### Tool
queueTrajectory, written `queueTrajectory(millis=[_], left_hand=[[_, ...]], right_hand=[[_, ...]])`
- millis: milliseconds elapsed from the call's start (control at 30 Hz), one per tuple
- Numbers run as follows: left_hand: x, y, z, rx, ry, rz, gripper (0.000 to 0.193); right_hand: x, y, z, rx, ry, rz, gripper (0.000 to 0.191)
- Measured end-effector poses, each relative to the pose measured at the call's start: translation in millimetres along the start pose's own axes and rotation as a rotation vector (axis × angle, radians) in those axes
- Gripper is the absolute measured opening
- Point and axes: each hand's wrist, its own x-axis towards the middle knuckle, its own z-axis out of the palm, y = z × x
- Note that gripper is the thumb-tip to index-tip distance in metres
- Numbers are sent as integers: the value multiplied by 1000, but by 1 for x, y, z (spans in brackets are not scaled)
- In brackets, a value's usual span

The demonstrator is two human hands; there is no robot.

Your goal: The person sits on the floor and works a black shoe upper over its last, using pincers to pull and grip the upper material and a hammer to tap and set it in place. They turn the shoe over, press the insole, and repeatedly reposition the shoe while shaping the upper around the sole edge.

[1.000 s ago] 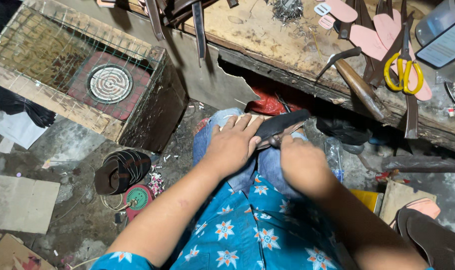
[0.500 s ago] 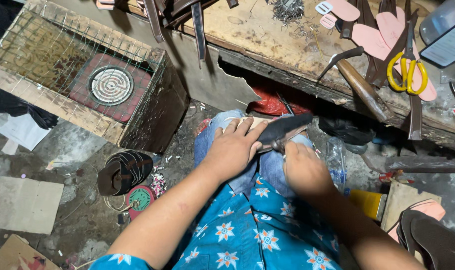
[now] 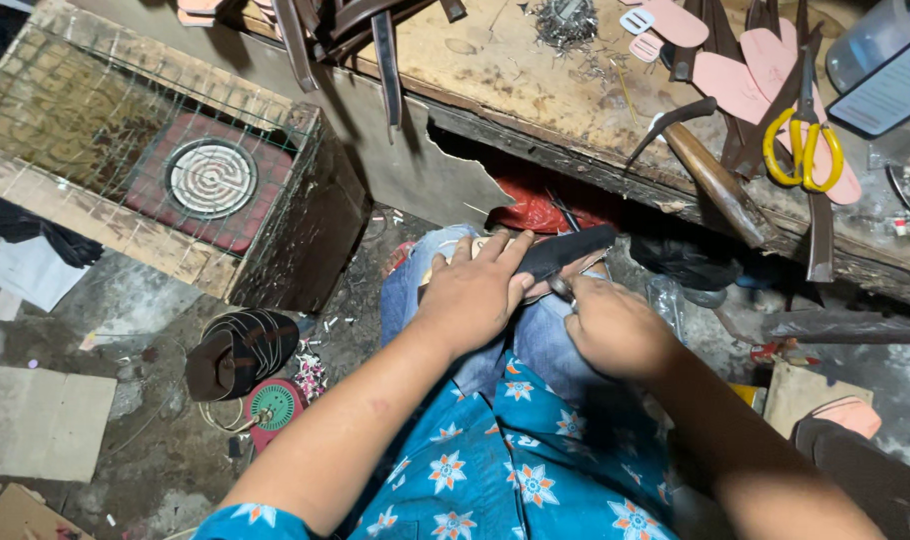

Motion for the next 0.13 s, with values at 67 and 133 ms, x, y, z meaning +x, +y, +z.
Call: queueTrajectory(millis=[67,133], left_hand=[[-2,4,1,32,21,7,61],[-6,9,0,80,29,6,63]], right_hand=[[0,1,-2,-10,-100,103,41],[-3,0,-7,8,-87,101,42]])
